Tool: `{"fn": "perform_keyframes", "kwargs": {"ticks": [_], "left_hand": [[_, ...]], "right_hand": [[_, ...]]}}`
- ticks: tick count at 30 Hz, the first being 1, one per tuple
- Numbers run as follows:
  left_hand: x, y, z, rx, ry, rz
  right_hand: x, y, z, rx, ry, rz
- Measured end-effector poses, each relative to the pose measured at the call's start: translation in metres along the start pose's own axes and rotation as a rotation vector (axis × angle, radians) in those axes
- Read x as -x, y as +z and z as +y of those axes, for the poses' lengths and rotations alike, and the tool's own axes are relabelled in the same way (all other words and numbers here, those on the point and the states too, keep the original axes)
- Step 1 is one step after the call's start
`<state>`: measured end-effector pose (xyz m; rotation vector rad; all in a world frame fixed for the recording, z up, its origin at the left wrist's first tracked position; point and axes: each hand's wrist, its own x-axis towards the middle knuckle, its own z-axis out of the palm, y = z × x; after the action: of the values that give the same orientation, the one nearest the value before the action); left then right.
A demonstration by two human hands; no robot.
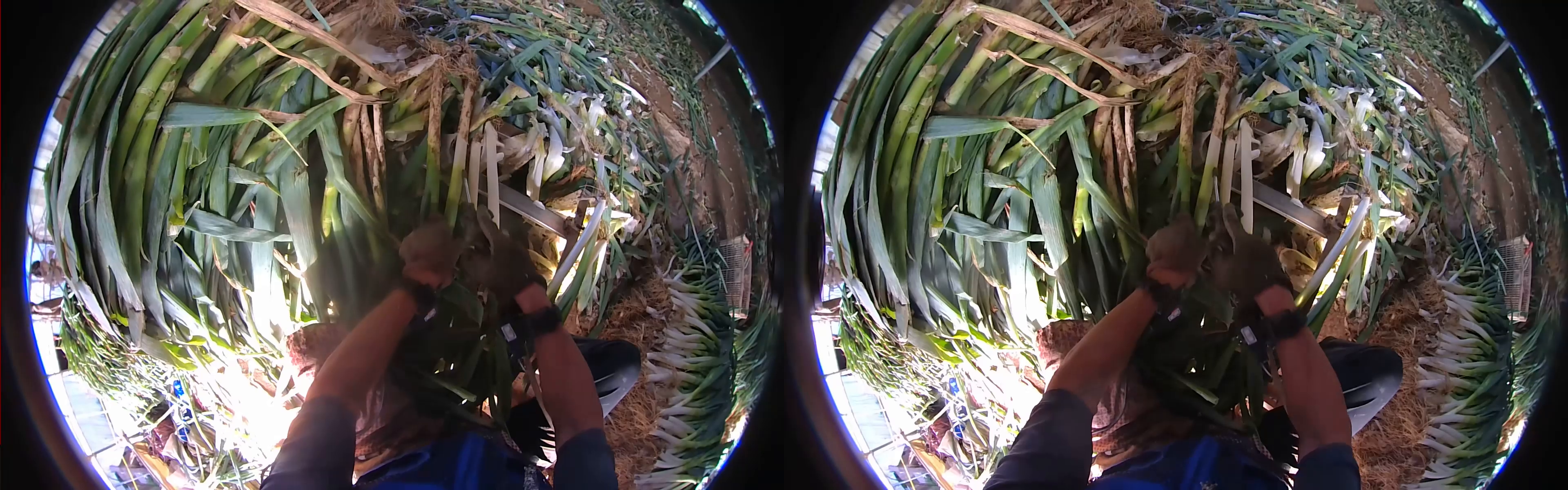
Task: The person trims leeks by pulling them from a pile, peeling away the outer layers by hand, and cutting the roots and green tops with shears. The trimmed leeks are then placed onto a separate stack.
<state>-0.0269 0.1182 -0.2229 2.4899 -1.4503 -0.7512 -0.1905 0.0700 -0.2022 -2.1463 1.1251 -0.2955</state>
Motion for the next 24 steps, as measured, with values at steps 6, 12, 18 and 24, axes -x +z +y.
{"fn": "perform_keyframes", "kwargs": {"ticks": [6,12,18,24], "left_hand": [[0.009,-0.004,0.005,0.022,0.014,0.095],[0.006,0.000,-0.004,0.062,0.024,0.056],[0.008,0.010,-0.011,0.010,0.064,0.158],[0.011,-0.001,-0.007,0.062,0.090,0.170]], "right_hand": [[-0.065,-0.029,-0.009,0.090,0.190,-0.145],[-0.145,-0.021,0.027,0.208,0.092,-0.089],[-0.199,-0.032,0.025,0.280,0.214,-0.060],[-0.190,-0.034,0.034,0.131,0.089,-0.022]]}}
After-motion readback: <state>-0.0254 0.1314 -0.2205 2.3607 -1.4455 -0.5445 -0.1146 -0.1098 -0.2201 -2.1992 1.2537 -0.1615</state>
